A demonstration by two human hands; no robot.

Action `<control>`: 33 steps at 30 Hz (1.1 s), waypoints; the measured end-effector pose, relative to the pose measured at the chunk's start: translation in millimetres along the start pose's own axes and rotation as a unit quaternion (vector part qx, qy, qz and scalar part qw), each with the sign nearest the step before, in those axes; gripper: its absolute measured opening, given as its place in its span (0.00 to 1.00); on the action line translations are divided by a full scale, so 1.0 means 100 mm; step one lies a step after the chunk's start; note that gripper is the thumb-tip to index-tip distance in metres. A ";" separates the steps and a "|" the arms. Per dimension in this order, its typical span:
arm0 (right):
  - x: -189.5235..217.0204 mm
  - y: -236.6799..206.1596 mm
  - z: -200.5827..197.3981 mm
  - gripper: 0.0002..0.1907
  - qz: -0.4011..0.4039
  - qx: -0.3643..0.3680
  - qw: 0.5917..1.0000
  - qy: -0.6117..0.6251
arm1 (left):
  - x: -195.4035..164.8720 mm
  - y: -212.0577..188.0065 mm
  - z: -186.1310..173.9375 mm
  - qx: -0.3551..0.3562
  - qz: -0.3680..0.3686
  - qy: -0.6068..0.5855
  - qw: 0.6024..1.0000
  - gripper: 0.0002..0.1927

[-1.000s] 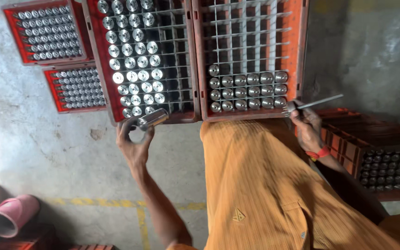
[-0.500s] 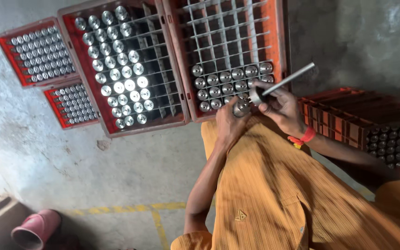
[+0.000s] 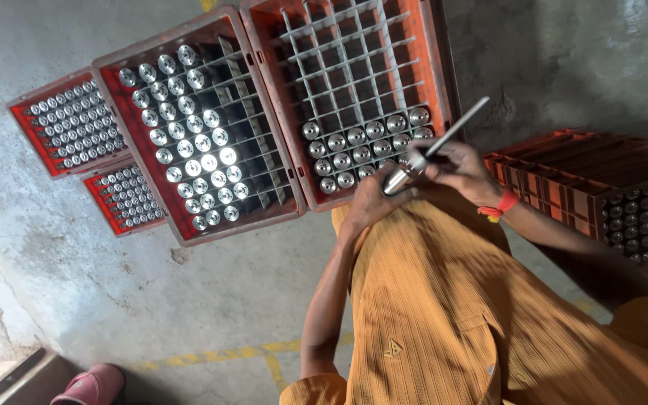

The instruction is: The person picks cup-shaped metal parts one at a time from red grid trays on the floor, fits each part onto a handheld shaft tool, and places it back into the tray. After filling the tray, the person lifts the loaded tray and carries it across the floor.

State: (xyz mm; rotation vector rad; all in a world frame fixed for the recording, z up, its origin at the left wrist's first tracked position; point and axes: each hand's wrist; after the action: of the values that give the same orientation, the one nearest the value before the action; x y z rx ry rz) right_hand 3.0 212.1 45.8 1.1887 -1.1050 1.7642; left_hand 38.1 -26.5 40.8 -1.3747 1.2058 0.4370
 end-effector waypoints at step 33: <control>-0.59 -0.22 0.46 0.22 -0.037 -0.142 0.989 0.022 | 1.39 -0.70 -1.85 -0.412 -0.216 0.216 0.859 0.24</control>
State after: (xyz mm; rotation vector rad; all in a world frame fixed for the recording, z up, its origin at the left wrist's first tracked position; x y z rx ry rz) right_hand 56.0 171.6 5.2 0.9984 -1.2231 1.5104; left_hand 79.0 -262.2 3.1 -2.5333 1.0301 0.3368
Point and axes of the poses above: each hand's wrist, its own y-axis towards the middle knuckle, its own z-axis out of the palm, x = y × z, and after that the axes turned 8 degrees about -z, right-handed
